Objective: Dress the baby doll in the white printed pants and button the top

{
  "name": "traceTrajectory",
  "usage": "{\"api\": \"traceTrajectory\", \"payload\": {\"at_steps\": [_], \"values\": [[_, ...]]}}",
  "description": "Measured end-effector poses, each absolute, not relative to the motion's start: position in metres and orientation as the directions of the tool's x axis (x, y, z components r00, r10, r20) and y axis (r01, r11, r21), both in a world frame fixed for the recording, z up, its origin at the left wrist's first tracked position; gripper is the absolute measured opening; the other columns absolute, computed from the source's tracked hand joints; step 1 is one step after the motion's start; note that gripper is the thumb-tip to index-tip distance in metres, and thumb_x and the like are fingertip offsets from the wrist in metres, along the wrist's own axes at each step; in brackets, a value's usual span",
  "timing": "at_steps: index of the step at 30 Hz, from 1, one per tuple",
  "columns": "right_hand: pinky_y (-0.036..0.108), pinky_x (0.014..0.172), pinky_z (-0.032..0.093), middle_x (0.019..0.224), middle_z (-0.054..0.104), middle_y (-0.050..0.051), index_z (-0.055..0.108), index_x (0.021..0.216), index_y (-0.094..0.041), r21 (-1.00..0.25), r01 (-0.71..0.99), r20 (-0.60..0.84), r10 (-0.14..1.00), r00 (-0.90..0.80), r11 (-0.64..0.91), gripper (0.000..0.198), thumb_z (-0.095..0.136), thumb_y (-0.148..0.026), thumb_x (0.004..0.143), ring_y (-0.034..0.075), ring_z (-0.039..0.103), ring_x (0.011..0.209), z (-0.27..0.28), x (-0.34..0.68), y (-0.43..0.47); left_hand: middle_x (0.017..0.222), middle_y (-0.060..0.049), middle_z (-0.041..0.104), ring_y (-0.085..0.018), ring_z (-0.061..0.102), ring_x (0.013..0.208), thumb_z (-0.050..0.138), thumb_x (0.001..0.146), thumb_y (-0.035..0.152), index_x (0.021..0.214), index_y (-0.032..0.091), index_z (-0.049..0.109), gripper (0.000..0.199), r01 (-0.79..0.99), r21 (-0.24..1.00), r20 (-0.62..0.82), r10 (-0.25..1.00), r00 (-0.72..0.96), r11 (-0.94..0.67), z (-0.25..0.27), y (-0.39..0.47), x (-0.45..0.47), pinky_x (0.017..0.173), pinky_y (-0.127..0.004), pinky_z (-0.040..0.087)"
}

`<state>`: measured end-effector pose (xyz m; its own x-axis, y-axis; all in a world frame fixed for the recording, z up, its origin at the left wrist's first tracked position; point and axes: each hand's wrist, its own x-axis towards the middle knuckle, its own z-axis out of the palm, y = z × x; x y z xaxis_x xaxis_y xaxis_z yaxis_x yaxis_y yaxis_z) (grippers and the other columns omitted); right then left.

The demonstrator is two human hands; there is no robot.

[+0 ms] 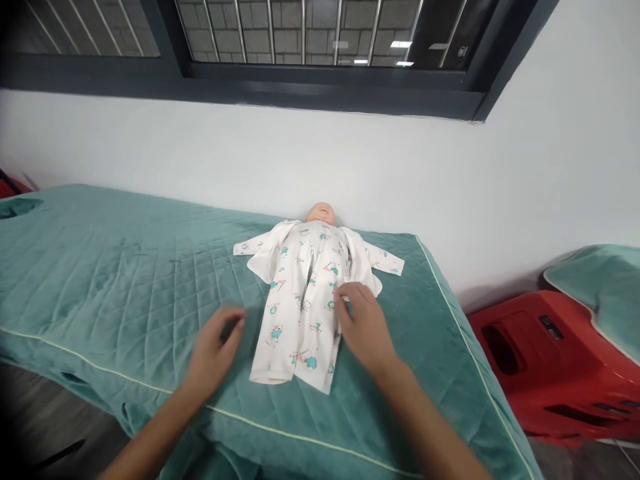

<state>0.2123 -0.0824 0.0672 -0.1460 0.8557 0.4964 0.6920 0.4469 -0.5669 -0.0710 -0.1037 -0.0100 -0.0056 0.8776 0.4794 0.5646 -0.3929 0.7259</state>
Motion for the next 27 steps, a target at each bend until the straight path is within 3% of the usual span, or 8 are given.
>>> {"api": "traceTrajectory", "payload": {"at_steps": [2,5,11,14,17,20,27], "values": [[0.039,0.091,0.046,0.101,0.065,0.007,0.060,0.094,-0.021,-0.546,0.756,0.443,0.890,-0.106,0.362,0.015,0.046,-0.022,0.095,0.023,0.059,0.100,0.055,0.230,-0.048,0.112,-0.009,0.065,-0.024,0.061,0.107,0.047,0.096,0.023,0.113,0.021,0.059,0.022,0.675,0.637,0.499,0.866,0.007,-0.372,-0.009,-0.064,-0.067,0.097,-0.044,0.050],[0.039,0.089,0.047,0.097,0.065,0.008,0.063,0.089,-0.019,-0.508,0.797,0.345,0.925,-0.158,0.326,0.022,0.042,-0.012,0.089,0.023,0.057,0.095,0.031,0.244,-0.014,0.129,-0.013,0.062,-0.028,0.051,0.129,0.047,0.094,0.021,0.123,0.016,0.061,0.033,0.772,0.465,0.485,0.854,0.189,-0.434,-0.007,-0.012,-0.055,0.111,-0.049,0.044],[0.041,0.090,0.047,0.098,0.063,0.009,0.069,0.092,-0.020,-0.483,0.769,0.291,0.905,-0.310,0.419,0.022,0.050,-0.012,0.086,0.025,0.054,0.097,0.011,0.248,-0.008,0.131,-0.008,0.064,-0.027,0.051,0.133,0.055,0.091,0.022,0.120,0.024,0.068,0.031,0.686,0.223,0.415,0.704,0.576,-0.693,-0.001,0.019,-0.043,0.123,-0.051,0.028],[0.043,0.094,0.046,0.105,0.065,0.009,0.072,0.100,-0.021,-0.510,0.725,0.289,0.886,-0.363,0.463,0.028,0.051,-0.011,0.085,0.026,0.056,0.103,0.013,0.249,-0.008,0.128,-0.008,0.067,-0.026,0.054,0.129,0.057,0.091,0.026,0.114,0.023,0.069,0.027,0.592,0.239,0.418,0.631,0.653,-0.770,0.004,0.022,-0.040,0.119,-0.047,0.036],[0.046,0.101,0.044,0.119,0.065,0.008,0.069,0.116,-0.024,-0.540,0.687,0.299,0.874,-0.384,0.487,0.038,0.051,-0.009,0.085,0.028,0.056,0.114,0.014,0.250,-0.007,0.116,-0.008,0.070,-0.025,0.064,0.110,0.056,0.090,0.028,0.106,0.020,0.069,0.022,0.537,0.292,0.384,0.611,0.692,-0.791,0.008,0.030,-0.033,0.101,-0.040,0.052],[0.046,0.104,0.043,0.125,0.064,0.009,0.065,0.125,-0.024,-0.561,0.674,0.298,0.877,-0.378,0.481,0.045,0.049,-0.009,0.086,0.028,0.055,0.119,0.014,0.251,-0.009,0.104,-0.008,0.072,-0.023,0.066,0.093,0.056,0.088,0.026,0.093,0.017,0.067,0.015,0.550,0.304,0.336,0.628,0.702,-0.778,0.011,0.040,-0.027,0.088,-0.039,0.055],[0.046,0.105,0.045,0.125,0.065,0.011,0.072,0.116,-0.021,-0.496,0.722,0.309,0.875,-0.372,0.482,0.038,0.050,-0.011,0.087,0.028,0.057,0.117,0.019,0.245,-0.013,0.091,-0.007,0.071,-0.026,0.065,0.096,0.061,0.082,0.029,0.081,0.020,0.064,0.010,0.523,0.287,0.407,0.596,0.692,-0.803,0.014,0.051,-0.023,0.095,-0.043,0.051]]}}
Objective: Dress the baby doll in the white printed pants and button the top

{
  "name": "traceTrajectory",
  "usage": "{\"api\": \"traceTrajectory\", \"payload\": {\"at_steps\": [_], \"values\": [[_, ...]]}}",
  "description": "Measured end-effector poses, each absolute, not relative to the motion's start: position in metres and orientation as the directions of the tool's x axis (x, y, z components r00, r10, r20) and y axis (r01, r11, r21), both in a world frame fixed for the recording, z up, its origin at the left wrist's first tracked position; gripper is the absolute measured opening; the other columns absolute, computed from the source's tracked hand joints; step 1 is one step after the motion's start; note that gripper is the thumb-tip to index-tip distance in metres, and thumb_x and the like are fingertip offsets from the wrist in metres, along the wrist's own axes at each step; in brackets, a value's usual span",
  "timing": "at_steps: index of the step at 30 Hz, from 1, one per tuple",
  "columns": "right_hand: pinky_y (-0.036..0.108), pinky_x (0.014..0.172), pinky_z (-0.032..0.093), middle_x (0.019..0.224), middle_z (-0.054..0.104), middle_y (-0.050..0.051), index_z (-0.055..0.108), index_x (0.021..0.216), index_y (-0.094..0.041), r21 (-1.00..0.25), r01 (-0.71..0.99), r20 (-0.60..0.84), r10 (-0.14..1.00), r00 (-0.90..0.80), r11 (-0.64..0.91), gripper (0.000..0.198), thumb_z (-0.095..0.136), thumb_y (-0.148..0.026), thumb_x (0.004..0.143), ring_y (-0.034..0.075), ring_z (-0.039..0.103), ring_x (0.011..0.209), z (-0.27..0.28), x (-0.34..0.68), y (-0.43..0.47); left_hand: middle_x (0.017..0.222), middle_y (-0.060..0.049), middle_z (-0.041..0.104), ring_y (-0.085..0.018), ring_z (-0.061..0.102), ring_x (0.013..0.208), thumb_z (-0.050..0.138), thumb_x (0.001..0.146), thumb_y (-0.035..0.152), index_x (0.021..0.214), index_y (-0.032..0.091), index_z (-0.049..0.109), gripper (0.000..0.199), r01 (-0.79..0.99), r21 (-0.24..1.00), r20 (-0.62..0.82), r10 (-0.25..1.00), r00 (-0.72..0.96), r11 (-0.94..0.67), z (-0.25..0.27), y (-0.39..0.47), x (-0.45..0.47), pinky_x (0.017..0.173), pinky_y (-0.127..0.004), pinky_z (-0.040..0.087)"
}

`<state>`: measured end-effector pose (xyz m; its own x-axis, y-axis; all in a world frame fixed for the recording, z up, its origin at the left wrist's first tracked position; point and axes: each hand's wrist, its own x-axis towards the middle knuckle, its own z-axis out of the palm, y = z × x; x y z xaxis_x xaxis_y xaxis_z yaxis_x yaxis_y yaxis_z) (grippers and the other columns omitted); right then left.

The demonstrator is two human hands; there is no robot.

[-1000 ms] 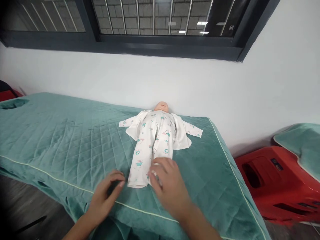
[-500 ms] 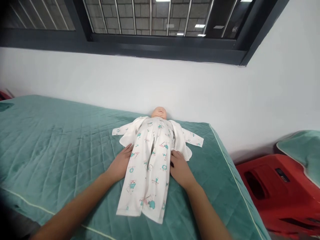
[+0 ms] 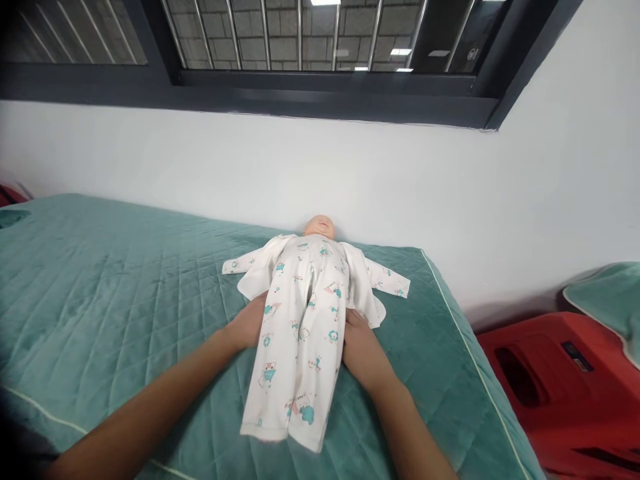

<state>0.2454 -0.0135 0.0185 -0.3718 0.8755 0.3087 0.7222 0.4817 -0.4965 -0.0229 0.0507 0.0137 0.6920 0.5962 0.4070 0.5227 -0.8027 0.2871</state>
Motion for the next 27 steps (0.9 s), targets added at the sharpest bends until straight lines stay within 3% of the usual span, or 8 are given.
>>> {"api": "traceTrajectory", "payload": {"at_steps": [6,12,18,21,27], "values": [[0.043,0.097,0.049,0.117,0.067,0.014,0.069,0.119,-0.018,-0.414,0.792,0.337,0.884,-0.325,0.449,0.035,0.046,-0.013,0.092,0.028,0.059,0.108,0.025,0.233,-0.015,0.102,-0.007,0.073,-0.028,0.066,0.105,0.063,0.081,0.028,0.091,0.021,0.068,0.013,0.500,0.329,0.457,0.598,0.658,-0.801,0.016,0.049,-0.022,0.103,-0.045,0.049],[0.040,0.088,0.048,0.091,0.066,0.007,0.069,0.087,-0.020,-0.401,0.753,0.292,0.852,-0.435,0.522,0.028,0.048,-0.003,0.080,0.024,0.058,0.092,0.024,0.252,-0.028,0.095,-0.007,0.072,-0.029,0.064,0.107,0.057,0.086,0.027,0.085,0.016,0.068,0.016,0.599,0.331,0.381,0.684,0.622,-0.729,0.019,0.043,-0.024,0.103,-0.043,0.047],[0.038,0.082,0.047,0.086,0.061,0.005,0.064,0.083,-0.020,-0.395,0.765,0.306,0.858,-0.412,0.508,0.024,0.045,-0.005,0.082,0.022,0.054,0.088,0.024,0.255,-0.030,0.093,-0.008,0.073,-0.026,0.066,0.098,0.050,0.091,0.024,0.086,0.012,0.071,0.025,0.702,0.246,0.372,0.734,0.568,-0.668,0.015,0.042,-0.029,0.095,-0.039,0.051],[0.037,0.081,0.047,0.085,0.060,0.005,0.064,0.083,-0.020,-0.394,0.759,0.330,0.850,-0.410,0.519,0.023,0.046,-0.006,0.083,0.022,0.054,0.087,0.023,0.254,-0.029,0.096,-0.010,0.074,-0.027,0.067,0.100,0.053,0.091,0.022,0.092,0.016,0.074,0.022,0.718,0.217,0.423,0.726,0.541,-0.661,0.009,0.036,-0.037,0.093,-0.042,0.051],[0.038,0.083,0.045,0.088,0.061,0.005,0.066,0.083,-0.020,-0.349,0.735,0.390,0.803,-0.451,0.582,0.025,0.046,-0.007,0.088,0.021,0.053,0.088,0.026,0.257,-0.035,0.108,-0.006,0.076,-0.024,0.059,0.121,0.050,0.095,0.023,0.104,0.027,0.076,0.028,0.716,0.251,0.527,0.712,0.464,-0.651,0.001,0.009,-0.052,0.100,-0.043,0.046]]}}
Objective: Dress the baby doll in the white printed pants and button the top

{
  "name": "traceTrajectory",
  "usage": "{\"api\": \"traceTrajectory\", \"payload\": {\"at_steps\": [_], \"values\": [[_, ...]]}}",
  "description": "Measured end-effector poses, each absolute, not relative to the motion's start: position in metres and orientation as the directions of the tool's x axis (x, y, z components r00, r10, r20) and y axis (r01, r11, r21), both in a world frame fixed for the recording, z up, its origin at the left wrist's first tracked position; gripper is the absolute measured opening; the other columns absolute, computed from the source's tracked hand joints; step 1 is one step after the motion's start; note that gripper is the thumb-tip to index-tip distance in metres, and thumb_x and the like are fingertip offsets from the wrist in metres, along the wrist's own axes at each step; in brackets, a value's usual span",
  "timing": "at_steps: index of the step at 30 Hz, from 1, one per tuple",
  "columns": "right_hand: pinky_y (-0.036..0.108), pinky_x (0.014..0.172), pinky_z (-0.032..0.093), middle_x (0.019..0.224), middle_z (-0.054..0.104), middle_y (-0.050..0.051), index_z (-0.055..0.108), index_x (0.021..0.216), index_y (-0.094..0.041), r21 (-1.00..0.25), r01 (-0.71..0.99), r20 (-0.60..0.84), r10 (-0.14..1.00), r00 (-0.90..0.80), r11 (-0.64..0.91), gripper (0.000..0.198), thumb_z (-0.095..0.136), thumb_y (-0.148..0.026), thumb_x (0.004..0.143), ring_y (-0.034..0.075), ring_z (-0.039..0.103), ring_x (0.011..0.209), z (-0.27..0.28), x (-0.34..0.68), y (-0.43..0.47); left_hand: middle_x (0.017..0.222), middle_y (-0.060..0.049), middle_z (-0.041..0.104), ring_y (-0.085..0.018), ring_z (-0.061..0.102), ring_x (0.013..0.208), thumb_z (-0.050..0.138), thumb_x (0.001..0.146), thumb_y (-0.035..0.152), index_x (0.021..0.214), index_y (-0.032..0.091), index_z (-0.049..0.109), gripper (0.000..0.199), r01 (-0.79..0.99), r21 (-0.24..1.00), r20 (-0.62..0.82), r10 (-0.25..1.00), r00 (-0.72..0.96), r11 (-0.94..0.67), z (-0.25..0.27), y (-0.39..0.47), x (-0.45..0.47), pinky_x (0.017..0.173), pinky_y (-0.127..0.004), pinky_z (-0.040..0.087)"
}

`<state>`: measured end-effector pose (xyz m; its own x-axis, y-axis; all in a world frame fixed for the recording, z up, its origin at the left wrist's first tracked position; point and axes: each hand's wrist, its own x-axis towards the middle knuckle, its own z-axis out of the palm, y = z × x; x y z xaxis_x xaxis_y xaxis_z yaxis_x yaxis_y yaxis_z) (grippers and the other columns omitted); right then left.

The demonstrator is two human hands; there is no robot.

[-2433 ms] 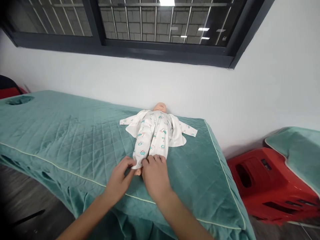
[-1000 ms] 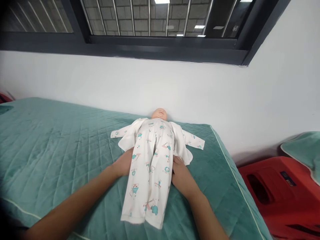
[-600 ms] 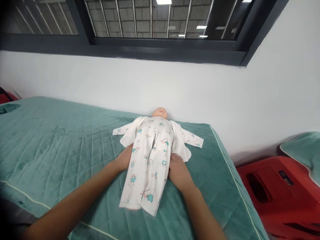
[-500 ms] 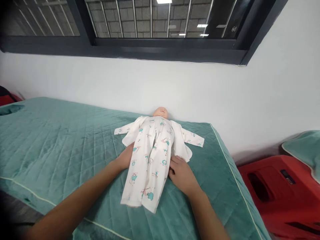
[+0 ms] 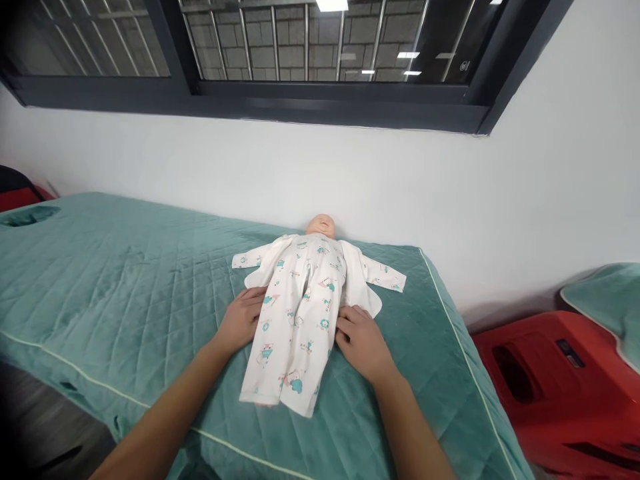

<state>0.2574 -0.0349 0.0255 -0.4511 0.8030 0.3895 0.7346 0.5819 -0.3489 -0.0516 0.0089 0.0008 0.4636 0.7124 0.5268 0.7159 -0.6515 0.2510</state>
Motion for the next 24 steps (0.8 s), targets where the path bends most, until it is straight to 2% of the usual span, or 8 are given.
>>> {"api": "traceTrajectory", "payload": {"at_steps": [7,12,15,19,22,24], "values": [[0.039,0.083,0.046,0.089,0.061,0.005,0.066,0.079,-0.021,-0.332,0.748,0.339,0.813,-0.473,0.574,0.021,0.050,-0.014,0.091,0.022,0.053,0.090,0.026,0.254,-0.042,0.114,-0.005,0.073,-0.027,0.054,0.125,0.060,0.088,0.020,0.102,0.032,0.078,0.025,0.691,0.251,0.409,0.722,0.559,-0.677,0.003,0.003,-0.049,0.113,-0.051,0.036],[0.040,0.085,0.046,0.092,0.063,0.006,0.067,0.081,-0.021,-0.350,0.762,0.330,0.833,-0.444,0.545,0.020,0.051,-0.016,0.091,0.022,0.054,0.090,0.022,0.250,-0.038,0.124,-0.004,0.069,-0.027,0.052,0.128,0.057,0.089,0.020,0.106,0.033,0.076,0.028,0.673,0.241,0.385,0.705,0.595,-0.699,0.005,0.000,-0.047,0.116,-0.052,0.031],[0.041,0.086,0.046,0.095,0.066,0.006,0.069,0.084,-0.022,-0.373,0.758,0.341,0.838,-0.425,0.536,0.021,0.050,-0.016,0.091,0.023,0.056,0.091,0.021,0.250,-0.035,0.124,-0.005,0.069,-0.025,0.055,0.125,0.056,0.089,0.020,0.111,0.033,0.074,0.031,0.668,0.245,0.392,0.702,0.595,-0.703,0.005,0.000,-0.042,0.119,-0.052,0.028],[0.040,0.086,0.046,0.087,0.068,0.006,0.069,0.084,-0.020,-0.419,0.761,0.343,0.863,-0.372,0.495,0.023,0.047,-0.017,0.090,0.023,0.059,0.087,0.023,0.249,-0.033,0.122,-0.005,0.070,-0.024,0.056,0.124,0.056,0.090,0.022,0.113,0.032,0.073,0.031,0.655,0.246,0.440,0.685,0.581,-0.714,0.005,0.003,-0.035,0.122,-0.050,0.027],[0.038,0.084,0.047,0.079,0.067,0.006,0.066,0.077,-0.020,-0.469,0.764,0.317,0.892,-0.323,0.443,0.026,0.043,-0.020,0.091,0.022,0.060,0.081,0.024,0.247,-0.033,0.119,-0.004,0.071,-0.024,0.055,0.125,0.058,0.089,0.022,0.106,0.032,0.075,0.027,0.636,0.265,0.465,0.674,0.574,-0.725,0.005,0.003,-0.034,0.122,-0.050,0.028],[0.037,0.080,0.047,0.075,0.066,0.005,0.064,0.073,-0.020,-0.524,0.757,0.301,0.916,-0.264,0.390,0.030,0.042,-0.026,0.093,0.022,0.060,0.077,0.023,0.248,-0.034,0.118,-0.004,0.072,-0.025,0.055,0.126,0.056,0.089,0.021,0.099,0.031,0.077,0.025,0.617,0.321,0.478,0.685,0.550,-0.719,0.006,0.004,-0.037,0.120,-0.051,0.031]]}}
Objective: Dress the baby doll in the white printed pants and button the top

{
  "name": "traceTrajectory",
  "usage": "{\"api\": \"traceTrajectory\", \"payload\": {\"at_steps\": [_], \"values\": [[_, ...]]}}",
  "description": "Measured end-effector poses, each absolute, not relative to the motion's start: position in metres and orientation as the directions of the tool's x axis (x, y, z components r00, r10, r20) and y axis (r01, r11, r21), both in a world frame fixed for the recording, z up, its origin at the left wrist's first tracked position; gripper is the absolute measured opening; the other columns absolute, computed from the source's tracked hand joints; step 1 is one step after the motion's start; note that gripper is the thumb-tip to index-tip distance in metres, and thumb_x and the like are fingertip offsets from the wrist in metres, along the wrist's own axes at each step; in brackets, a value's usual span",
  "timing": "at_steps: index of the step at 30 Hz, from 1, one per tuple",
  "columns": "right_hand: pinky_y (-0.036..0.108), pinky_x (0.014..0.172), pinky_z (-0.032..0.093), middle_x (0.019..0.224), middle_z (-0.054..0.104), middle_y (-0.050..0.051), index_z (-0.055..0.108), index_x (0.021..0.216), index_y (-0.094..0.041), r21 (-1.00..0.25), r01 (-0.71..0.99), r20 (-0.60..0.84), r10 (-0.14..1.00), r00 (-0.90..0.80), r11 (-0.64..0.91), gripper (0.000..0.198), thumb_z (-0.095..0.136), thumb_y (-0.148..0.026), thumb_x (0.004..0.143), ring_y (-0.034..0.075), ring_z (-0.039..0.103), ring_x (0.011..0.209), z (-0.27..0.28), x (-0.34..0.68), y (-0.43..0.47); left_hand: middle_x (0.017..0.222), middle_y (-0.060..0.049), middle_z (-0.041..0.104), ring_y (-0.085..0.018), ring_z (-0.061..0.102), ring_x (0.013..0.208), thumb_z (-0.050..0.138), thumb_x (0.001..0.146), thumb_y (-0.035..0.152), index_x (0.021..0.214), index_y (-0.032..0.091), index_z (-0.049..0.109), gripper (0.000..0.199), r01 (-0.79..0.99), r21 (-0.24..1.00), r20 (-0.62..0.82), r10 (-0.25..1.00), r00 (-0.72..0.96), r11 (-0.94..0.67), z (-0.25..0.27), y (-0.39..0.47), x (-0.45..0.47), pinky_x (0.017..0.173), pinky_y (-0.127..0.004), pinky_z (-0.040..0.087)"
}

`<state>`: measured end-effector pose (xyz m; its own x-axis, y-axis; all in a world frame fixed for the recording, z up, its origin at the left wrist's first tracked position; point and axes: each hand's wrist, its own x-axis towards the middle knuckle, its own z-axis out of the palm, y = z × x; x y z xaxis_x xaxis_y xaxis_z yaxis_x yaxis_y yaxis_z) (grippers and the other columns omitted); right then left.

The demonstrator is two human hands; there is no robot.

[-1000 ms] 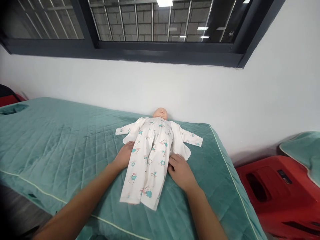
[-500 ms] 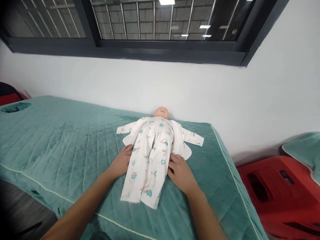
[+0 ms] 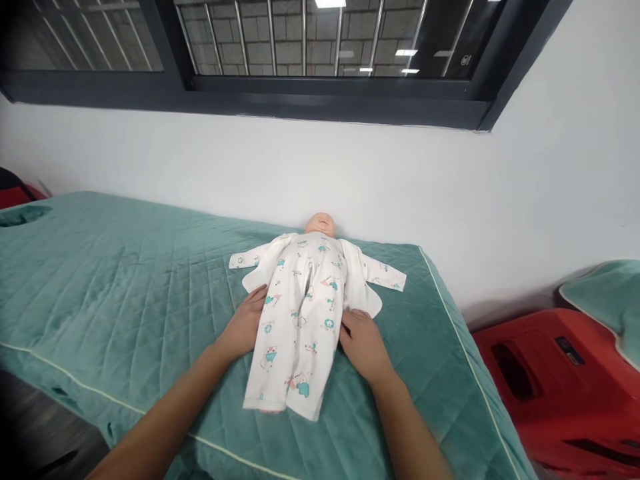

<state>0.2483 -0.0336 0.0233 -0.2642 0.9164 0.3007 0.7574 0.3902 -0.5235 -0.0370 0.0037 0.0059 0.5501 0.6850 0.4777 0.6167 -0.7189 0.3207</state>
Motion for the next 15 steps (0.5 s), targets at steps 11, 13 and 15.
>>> {"api": "traceTrajectory", "payload": {"at_steps": [11,13,15], "values": [[0.054,0.092,0.043,0.112,0.064,0.020,0.068,0.103,-0.016,-0.544,0.819,0.347,0.840,0.417,-0.182,0.033,0.055,-0.040,0.084,0.036,0.055,0.109,0.003,0.299,-0.001,0.128,-0.013,0.062,-0.030,0.052,0.127,0.051,0.090,0.037,0.111,0.019,0.065,0.031,0.699,0.712,0.421,0.842,-0.338,-0.075,-0.012,0.045,-0.067,0.111,-0.050,0.040],[0.058,0.091,0.042,0.119,0.061,0.021,0.067,0.101,-0.018,-0.481,0.838,0.321,0.838,0.441,-0.257,0.033,0.058,-0.044,0.083,0.039,0.050,0.115,0.006,0.296,0.004,0.132,-0.016,0.059,-0.035,0.047,0.132,0.054,0.088,0.040,0.117,0.018,0.063,0.038,0.789,0.614,0.398,0.852,-0.339,0.027,-0.011,0.054,-0.066,0.111,-0.055,0.038],[0.058,0.090,0.042,0.121,0.060,0.020,0.067,0.093,-0.019,-0.474,0.833,0.297,0.839,0.456,-0.285,0.029,0.060,-0.045,0.082,0.039,0.049,0.115,0.010,0.293,0.007,0.133,-0.020,0.057,-0.040,0.044,0.132,0.057,0.085,0.043,0.118,0.015,0.061,0.044,0.830,0.543,0.367,0.854,-0.369,0.125,-0.008,0.061,-0.065,0.109,-0.058,0.037]]}}
